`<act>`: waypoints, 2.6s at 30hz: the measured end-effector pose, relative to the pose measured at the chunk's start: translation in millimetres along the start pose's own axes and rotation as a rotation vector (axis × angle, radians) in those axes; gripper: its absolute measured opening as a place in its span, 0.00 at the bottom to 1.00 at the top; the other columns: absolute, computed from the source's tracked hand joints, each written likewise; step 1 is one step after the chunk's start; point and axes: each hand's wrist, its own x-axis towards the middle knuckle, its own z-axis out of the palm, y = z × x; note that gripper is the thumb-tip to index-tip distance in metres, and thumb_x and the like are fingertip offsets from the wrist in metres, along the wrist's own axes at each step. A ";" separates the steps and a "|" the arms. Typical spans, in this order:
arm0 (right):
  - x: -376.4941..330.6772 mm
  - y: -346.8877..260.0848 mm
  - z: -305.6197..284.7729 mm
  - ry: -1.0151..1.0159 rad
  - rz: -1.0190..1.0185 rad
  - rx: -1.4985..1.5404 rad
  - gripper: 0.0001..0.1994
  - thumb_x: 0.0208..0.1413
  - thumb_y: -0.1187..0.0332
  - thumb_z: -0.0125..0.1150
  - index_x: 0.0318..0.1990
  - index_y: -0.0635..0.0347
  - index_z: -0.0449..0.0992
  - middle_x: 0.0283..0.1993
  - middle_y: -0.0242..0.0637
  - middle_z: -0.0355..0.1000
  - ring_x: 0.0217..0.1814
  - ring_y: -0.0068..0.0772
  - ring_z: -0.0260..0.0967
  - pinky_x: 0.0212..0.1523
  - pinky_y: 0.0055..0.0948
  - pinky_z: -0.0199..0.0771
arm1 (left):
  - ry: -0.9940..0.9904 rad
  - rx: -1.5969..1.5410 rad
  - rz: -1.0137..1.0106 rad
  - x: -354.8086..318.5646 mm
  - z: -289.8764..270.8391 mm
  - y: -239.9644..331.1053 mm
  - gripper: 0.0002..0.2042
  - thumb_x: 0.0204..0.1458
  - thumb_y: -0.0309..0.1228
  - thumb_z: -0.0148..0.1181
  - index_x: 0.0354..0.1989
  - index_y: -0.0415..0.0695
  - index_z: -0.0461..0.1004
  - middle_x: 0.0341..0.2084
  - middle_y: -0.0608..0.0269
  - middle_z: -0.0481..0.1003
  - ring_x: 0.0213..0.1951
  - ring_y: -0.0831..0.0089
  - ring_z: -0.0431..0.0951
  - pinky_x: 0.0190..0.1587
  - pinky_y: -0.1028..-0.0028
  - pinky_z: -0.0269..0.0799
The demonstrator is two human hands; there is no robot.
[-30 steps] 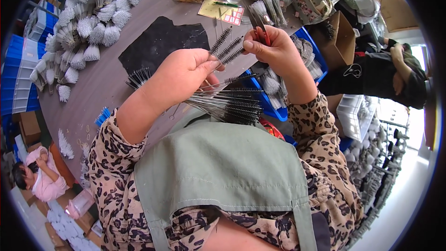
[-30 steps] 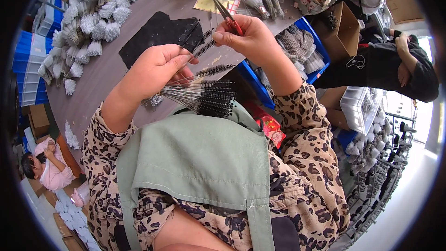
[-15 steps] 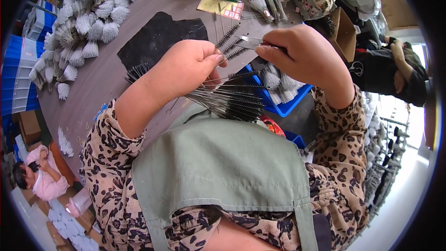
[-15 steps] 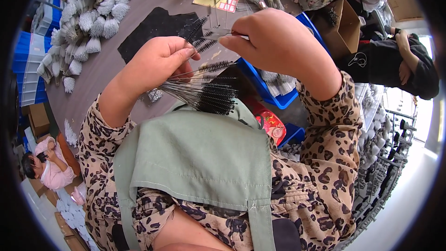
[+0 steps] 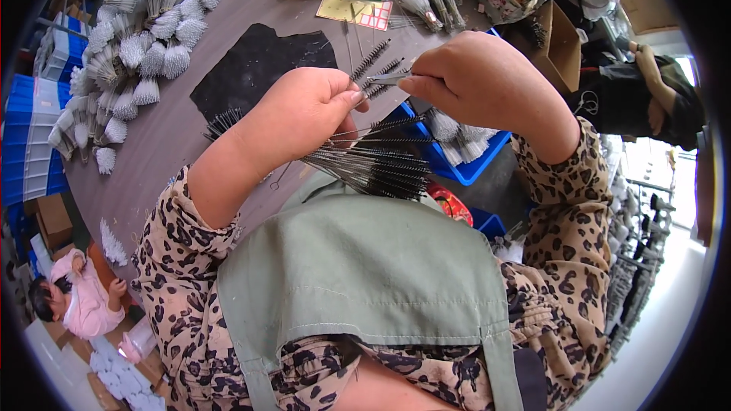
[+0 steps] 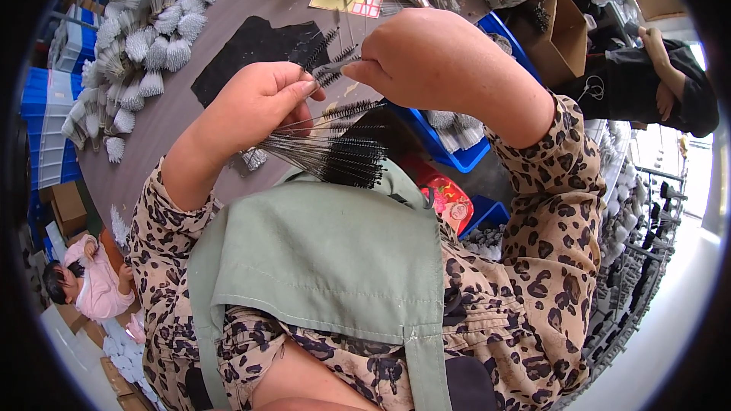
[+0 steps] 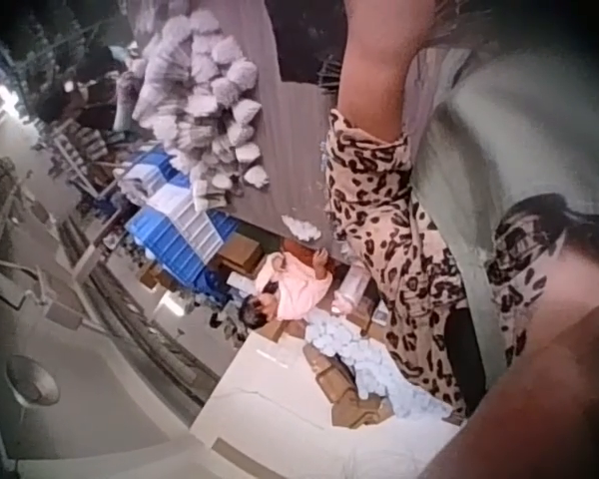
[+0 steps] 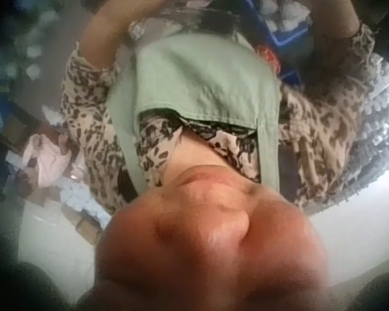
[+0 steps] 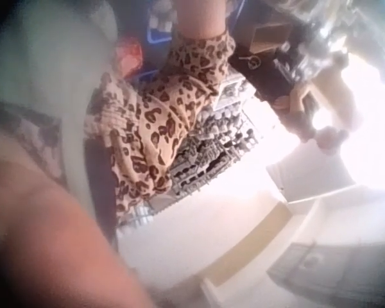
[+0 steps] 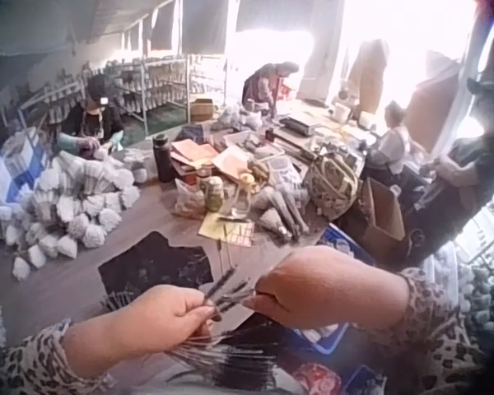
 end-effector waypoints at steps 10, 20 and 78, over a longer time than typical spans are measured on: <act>5.1 1.4 1.8 0.002 0.023 -0.025 0.20 0.57 0.57 0.50 0.22 0.63 0.76 0.21 0.48 0.70 0.26 0.52 0.69 0.29 0.42 0.70 | -0.003 0.025 -0.009 0.0 -5.0 3.8 0.12 0.60 0.31 0.47 0.35 0.35 0.73 0.19 0.65 0.74 0.23 0.81 0.75 0.28 0.81 0.69; -5.8 13.9 3.7 0.048 0.023 0.184 0.15 0.60 0.60 0.51 0.33 0.65 0.75 0.22 0.47 0.68 0.24 0.47 0.67 0.26 0.36 0.66 | -0.082 -0.291 -0.097 -9.1 -16.2 1.0 0.14 0.61 0.34 0.46 0.43 0.34 0.73 0.28 0.55 0.77 0.29 0.75 0.77 0.32 0.78 0.73; 49.9 -86.2 141.8 0.087 0.310 1.864 0.12 0.65 0.62 0.45 0.44 0.60 0.69 0.23 0.22 0.57 0.24 0.15 0.54 0.28 0.19 0.60 | 0.619 -0.162 0.244 -42.5 -29.7 -128.0 0.13 0.49 0.26 0.62 0.45 0.40 0.75 0.38 0.66 0.78 0.39 0.84 0.74 0.41 0.79 0.70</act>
